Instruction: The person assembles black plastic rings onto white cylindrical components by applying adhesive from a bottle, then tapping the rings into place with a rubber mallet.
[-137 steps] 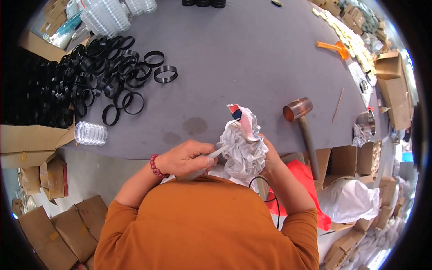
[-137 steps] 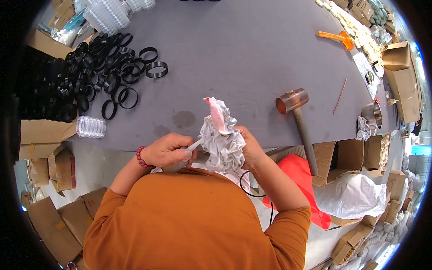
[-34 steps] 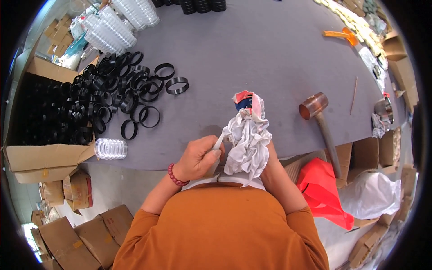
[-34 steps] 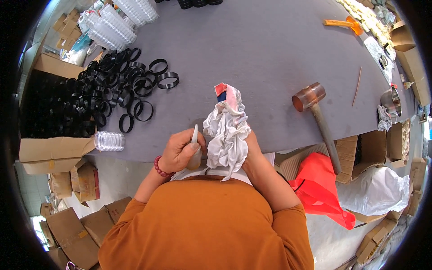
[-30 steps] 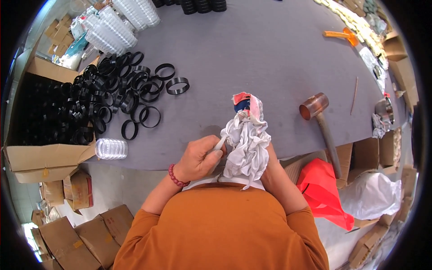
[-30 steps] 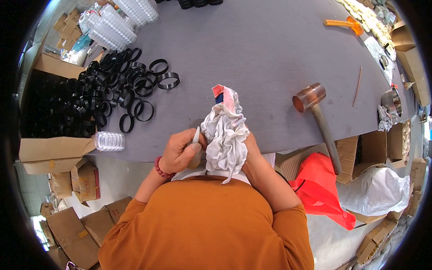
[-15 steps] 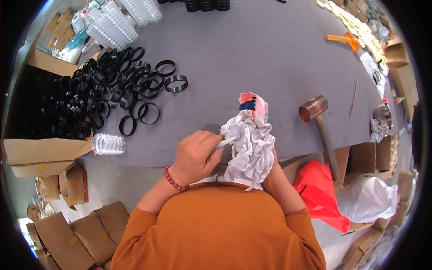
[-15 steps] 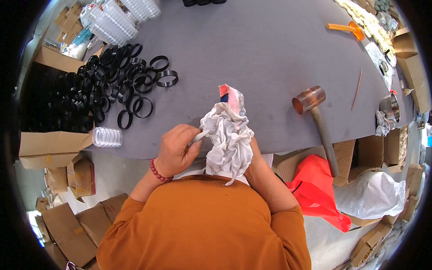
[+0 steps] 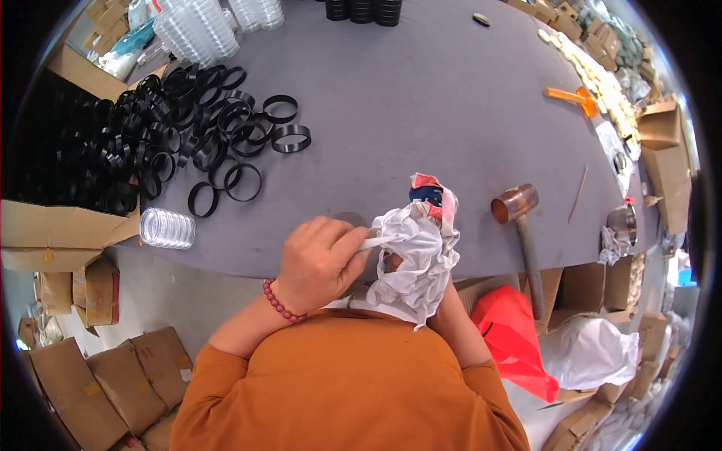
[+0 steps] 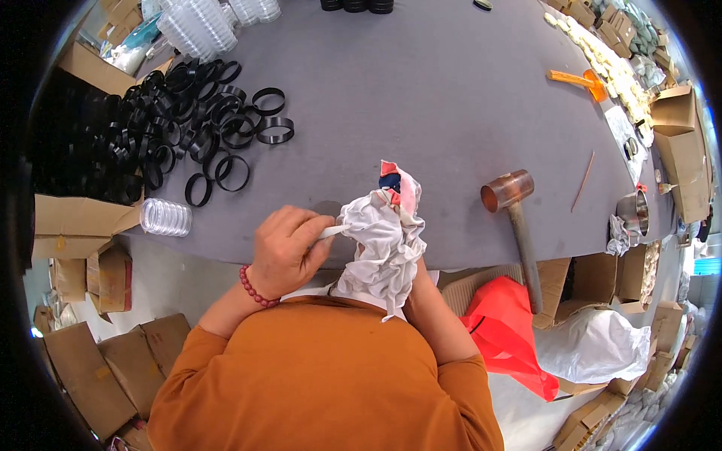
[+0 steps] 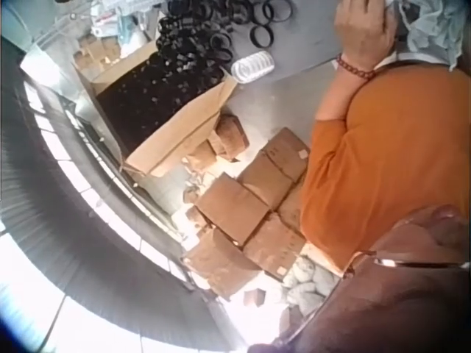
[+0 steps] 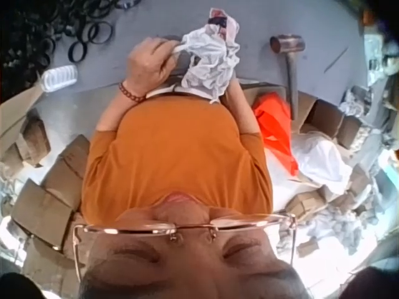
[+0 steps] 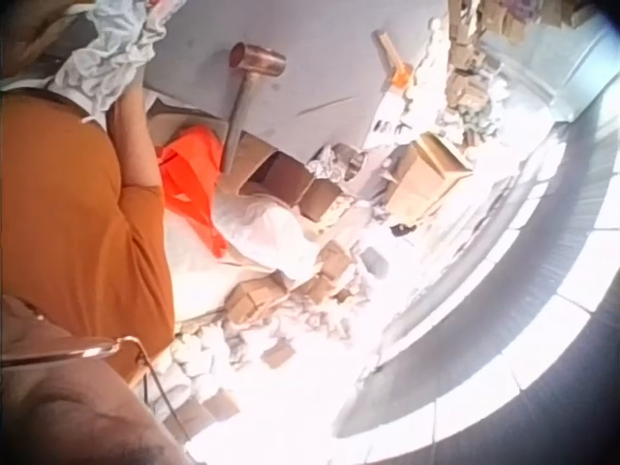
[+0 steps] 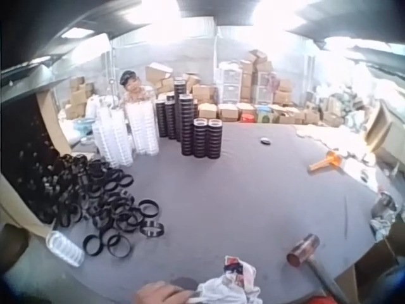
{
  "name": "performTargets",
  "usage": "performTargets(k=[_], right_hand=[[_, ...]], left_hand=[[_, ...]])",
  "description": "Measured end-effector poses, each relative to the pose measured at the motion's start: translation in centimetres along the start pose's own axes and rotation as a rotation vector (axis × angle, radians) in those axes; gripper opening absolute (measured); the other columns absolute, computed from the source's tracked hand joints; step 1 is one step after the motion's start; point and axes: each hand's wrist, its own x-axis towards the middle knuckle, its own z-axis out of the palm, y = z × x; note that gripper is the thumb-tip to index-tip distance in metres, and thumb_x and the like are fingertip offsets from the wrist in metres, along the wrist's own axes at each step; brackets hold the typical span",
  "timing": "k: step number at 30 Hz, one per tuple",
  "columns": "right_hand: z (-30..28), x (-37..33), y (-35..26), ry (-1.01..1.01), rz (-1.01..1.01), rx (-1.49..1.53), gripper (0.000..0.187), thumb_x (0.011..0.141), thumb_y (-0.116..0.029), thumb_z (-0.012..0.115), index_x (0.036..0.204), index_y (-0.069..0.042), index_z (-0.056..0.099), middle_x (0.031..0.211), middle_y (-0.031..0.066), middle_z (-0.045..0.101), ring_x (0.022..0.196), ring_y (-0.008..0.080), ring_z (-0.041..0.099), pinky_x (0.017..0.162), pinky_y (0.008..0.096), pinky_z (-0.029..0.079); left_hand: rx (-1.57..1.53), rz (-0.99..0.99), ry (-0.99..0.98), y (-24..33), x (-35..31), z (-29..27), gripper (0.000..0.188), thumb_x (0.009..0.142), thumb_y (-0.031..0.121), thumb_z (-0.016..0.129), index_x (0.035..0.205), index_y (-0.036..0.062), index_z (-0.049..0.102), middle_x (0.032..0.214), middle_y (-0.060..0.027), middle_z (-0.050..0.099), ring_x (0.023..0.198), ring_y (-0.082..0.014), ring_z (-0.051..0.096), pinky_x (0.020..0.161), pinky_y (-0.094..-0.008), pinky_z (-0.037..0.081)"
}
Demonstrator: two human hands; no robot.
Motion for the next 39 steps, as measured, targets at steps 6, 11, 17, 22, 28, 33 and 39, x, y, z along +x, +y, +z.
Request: performTargets(k=[6,11,17,22,28,33,39], right_hand=[[-0.4,-0.4,0.5,0.071,-0.006,-0.434,0.01,0.097,-0.013,0.057,0.105,-0.01,0.053,0.095,0.0013,0.055,0.086,0.0146,0.056,0.072,0.0272,0.049],[1.7,-1.6,-2.4,0.117,-0.116,-0.229,0.023,0.094,-0.016,0.06,0.115,-0.007,0.056,0.103,0.0039,0.061,0.092,0.0148,0.06,0.076,0.0289,0.052],[4.9,-2.2,-6.1,0.259,-0.006,0.499,0.026,0.085,-0.008,0.067,0.111,-0.002,0.065,0.099,0.0052,0.069,0.081,0.013,0.066,0.074,0.0286,0.054],[4.9,-1.7,-6.9,0.243,-0.556,-0.537,0.03,0.078,0.0,0.073,0.107,0.001,0.066,0.092,0.0018,0.07,0.082,0.0082,0.062,0.074,0.025,0.05],[0.1,-1.8,-7.4,0.301,-0.334,-0.102,0.023,0.095,-0.012,0.054,0.109,0.001,0.066,0.096,0.0097,0.07,0.081,0.0202,0.07,0.07,0.0336,0.058],[2.0,-1.1,-7.3,0.326,-0.188,0.127,0.023,0.093,-0.011,0.057,0.11,0.002,0.065,0.097,0.0098,0.069,0.083,0.0193,0.07,0.071,0.0326,0.058],[2.5,-1.9,-7.6,0.112,-0.003,0.538,0.03,0.087,-0.009,0.064,0.115,0.0,0.065,0.108,0.0092,0.069,0.092,0.0234,0.07,0.085,0.0393,0.057]], left_hand=[[0.189,0.051,0.019,0.3,0.2,-0.4,0.032,0.073,0.013,0.075,0.104,0.01,0.071,0.083,-0.0031,0.063,0.075,-0.021,0.059,0.07,-0.0355,0.041],[0.345,0.094,0.092,0.3,0.0,-0.4,0.048,0.067,0.014,0.076,0.115,0.0175,0.071,0.087,-0.0005,0.06,0.082,-0.0203,0.057,0.078,-0.0377,0.038],[0.423,0.102,0.124,0.1,-0.2,0.0,0.048,0.068,0.013,0.075,0.116,0.0188,0.072,0.089,-0.0004,0.059,0.085,-0.0204,0.055,0.082,-0.0378,0.037],[0.465,0.11,0.119,-0.4,-0.5,0.3,0.046,0.068,0.013,0.075,0.114,0.0193,0.073,0.089,-0.0004,0.06,0.086,-0.0207,0.055,0.083,-0.0378,0.037],[0.445,0.065,0.147,-0.7,-0.4,-0.4,0.044,0.068,0.013,0.075,0.112,0.0188,0.074,0.088,-0.001,0.06,0.086,-0.0209,0.056,0.083,-0.0379,0.036],[0.396,0.081,0.151,-0.7,0.2,-0.1,0.045,0.067,0.013,0.076,0.112,0.019,0.074,0.088,-0.001,0.061,0.085,-0.0209,0.056,0.083,-0.0377,0.037],[0.363,0.094,0.118,-0.7,0.4,-0.7,0.042,0.069,0.013,0.076,0.11,0.018,0.074,0.086,-0.0006,0.061,0.082,-0.0203,0.057,0.081,-0.0377,0.038]])
